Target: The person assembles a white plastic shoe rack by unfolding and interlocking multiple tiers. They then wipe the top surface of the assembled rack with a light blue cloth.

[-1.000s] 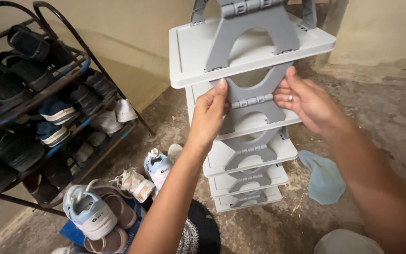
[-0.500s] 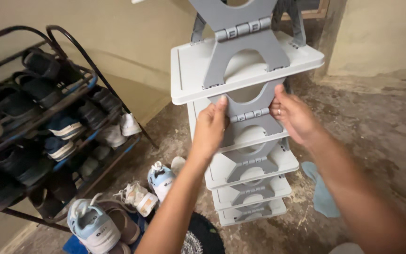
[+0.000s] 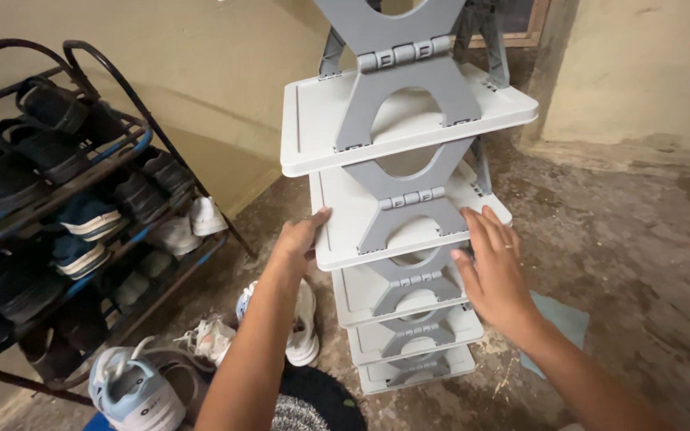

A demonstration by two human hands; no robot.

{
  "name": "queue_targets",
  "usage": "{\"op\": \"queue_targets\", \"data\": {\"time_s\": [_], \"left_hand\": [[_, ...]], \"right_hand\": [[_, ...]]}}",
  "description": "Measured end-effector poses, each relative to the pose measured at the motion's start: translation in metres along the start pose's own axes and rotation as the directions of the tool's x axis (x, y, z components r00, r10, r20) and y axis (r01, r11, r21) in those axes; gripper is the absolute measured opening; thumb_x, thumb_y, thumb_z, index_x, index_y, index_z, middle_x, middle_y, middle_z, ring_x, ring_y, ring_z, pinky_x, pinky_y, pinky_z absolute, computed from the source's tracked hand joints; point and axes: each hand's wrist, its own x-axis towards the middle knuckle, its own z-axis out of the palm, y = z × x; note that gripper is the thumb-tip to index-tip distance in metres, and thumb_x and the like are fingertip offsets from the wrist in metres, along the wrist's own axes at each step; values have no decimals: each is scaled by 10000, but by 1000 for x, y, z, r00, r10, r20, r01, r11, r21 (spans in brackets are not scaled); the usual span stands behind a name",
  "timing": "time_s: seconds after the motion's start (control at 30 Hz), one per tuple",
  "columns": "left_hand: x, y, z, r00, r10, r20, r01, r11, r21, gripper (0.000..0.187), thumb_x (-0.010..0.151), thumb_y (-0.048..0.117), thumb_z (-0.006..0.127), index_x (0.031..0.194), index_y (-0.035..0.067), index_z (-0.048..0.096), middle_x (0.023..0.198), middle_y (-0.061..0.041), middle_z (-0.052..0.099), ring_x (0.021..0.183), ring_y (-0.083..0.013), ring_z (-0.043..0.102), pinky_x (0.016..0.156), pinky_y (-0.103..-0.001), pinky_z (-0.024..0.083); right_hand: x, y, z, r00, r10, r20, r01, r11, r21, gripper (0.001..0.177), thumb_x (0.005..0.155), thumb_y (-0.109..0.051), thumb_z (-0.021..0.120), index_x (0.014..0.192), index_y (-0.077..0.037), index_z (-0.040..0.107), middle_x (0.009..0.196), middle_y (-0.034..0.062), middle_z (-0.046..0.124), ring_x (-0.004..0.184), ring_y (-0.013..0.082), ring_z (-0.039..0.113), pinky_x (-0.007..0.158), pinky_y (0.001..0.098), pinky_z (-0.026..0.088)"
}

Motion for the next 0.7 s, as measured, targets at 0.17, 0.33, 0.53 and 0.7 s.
{"op": "queue_targets", "data": {"time_s": [0.17, 0.33, 0.53, 0.7], "left_hand": [[-8, -23, 25, 999, 7, -50, -13, 992, -127, 601, 898, 270, 754, 1266, -125, 491, 1119, -239, 708, 939, -309, 726, 781, -413, 625], [-61, -38, 71, 997, -8, 71, 21, 982, -190, 613, 929, 319, 703, 1256, -165, 515, 1130, -260, 705, 908, -292, 723, 802, -391, 628], [-143, -45, 109, 978, 10, 210, 55, 952, -303, 603, 935, 295, 693, 1268, -141, 443, 1254, -278, 609, 1089, -306, 676, 909, -414, 588], [-84, -54, 78, 985, 162, 55, -122, 892, -436, 629, 906, 362, 700, 1289, -70, 449, 1267, -143, 646, 1199, -268, 631, 1045, -473, 526]], "right_hand": [[3, 28, 9, 978, 192, 81, -202, 969, 139, 860, 982, -642, 208, 1604, -54, 292, 1687, 227, 197, 1574, 430, 90, 1226, 595, 112], [28, 93, 4, 924, 357, 135, -379, 899, 218, 1094, 820, -841, 52, 1636, -131, 218, 1717, 143, 23, 1593, 382, 49, 1222, 578, 115], [57, 142, 2, 928, 276, 251, -325, 928, 182, 1001, 889, -797, 99, 1623, -117, 98, 1720, 163, -70, 1577, 364, -1, 1236, 543, 98], [17, 68, -23, 820, 473, 322, -555, 794, 246, 924, 934, -688, 285, 1637, -130, 64, 1731, 111, 19, 1586, 296, 37, 1257, 490, 107]]}}
